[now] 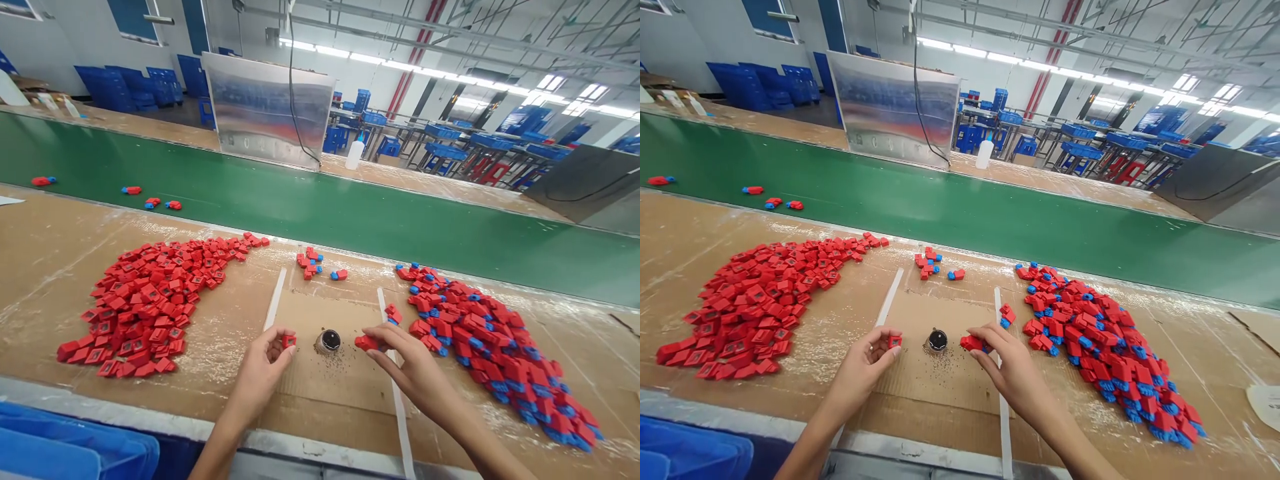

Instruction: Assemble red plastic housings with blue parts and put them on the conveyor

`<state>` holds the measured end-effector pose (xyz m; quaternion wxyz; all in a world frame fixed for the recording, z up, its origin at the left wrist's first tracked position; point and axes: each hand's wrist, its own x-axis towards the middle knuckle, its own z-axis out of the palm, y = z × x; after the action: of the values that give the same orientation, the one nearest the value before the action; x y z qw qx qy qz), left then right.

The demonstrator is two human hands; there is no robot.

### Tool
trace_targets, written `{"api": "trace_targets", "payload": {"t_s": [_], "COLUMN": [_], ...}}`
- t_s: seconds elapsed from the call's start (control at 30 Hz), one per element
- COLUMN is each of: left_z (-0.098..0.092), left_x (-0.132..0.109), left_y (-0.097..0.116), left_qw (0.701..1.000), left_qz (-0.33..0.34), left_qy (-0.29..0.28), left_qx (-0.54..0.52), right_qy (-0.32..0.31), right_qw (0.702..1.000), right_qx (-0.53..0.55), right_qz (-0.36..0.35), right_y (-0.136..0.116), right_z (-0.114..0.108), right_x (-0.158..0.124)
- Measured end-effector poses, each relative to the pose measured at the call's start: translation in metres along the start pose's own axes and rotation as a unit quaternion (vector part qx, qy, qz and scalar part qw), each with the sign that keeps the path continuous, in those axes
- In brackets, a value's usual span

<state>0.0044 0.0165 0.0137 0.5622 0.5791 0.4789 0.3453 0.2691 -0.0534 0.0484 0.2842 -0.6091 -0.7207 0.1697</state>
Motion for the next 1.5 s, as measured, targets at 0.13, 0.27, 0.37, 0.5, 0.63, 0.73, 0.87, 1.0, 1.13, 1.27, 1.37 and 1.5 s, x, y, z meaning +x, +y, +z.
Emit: {"api": "trace_targets", "payload": {"t_s": [0.13, 0.27, 0.37, 0.5, 0.63, 0.73, 0.87, 1.0, 1.13, 1.27, 1.37, 1.5], "left_z": [0.010, 0.019, 0.025, 0.032, 0.035, 0.032, 0.027, 0.026, 0.025, 0.025, 0.023, 0.018], "left_x": [-0.009, -0.017, -0.021, -0.026, -0.028, -0.028, -0.028, -0.029, -0.030, -0.032, -0.033, -0.032], "left_y": [0.000, 0.001, 0.000, -0.003, -0.007, -0.009, -0.009, -0.006, -0.001, 0.000, -0.004, -0.011], "left_qw": [0.999, 0.998, 0.997, 0.994, 0.991, 0.986, 0.976, 0.971, 0.971, 0.973, 0.973, 0.976], "left_qz": [0.006, 0.009, 0.001, -0.016, -0.030, -0.028, -0.022, -0.014, -0.014, -0.006, -0.002, 0.007], "left_qy": [-0.032, -0.061, -0.076, -0.083, -0.096, -0.125, -0.175, -0.198, -0.203, -0.203, -0.216, -0.217], "left_qx": [-0.004, 0.010, -0.009, -0.064, -0.094, -0.108, -0.130, -0.132, -0.126, -0.108, -0.078, -0.017], "right_qy": [0.005, -0.020, -0.028, -0.026, -0.013, -0.005, -0.033, -0.060, -0.068, -0.073, -0.074, -0.073], "right_qw": [0.999, 0.997, 0.997, 0.997, 0.998, 0.999, 0.996, 0.994, 0.994, 0.993, 0.994, 0.996], "right_qx": [-0.020, -0.035, -0.040, -0.035, -0.007, 0.026, 0.074, 0.080, 0.083, 0.086, 0.061, 0.008], "right_qz": [-0.046, -0.061, -0.063, -0.061, -0.054, -0.043, -0.046, -0.043, -0.024, -0.041, -0.053, -0.053], "right_y": [-0.013, -0.016, -0.016, -0.017, -0.023, -0.034, -0.049, -0.054, -0.052, -0.054, -0.059, -0.065], "right_z": [0.007, 0.013, 0.016, 0.017, 0.013, 0.011, 0.015, 0.024, 0.030, 0.036, 0.042, 0.050], "right_x": [0.006, 0.011, 0.014, 0.016, 0.017, 0.014, 0.006, 0.000, -0.002, -0.005, -0.008, -0.012]}}
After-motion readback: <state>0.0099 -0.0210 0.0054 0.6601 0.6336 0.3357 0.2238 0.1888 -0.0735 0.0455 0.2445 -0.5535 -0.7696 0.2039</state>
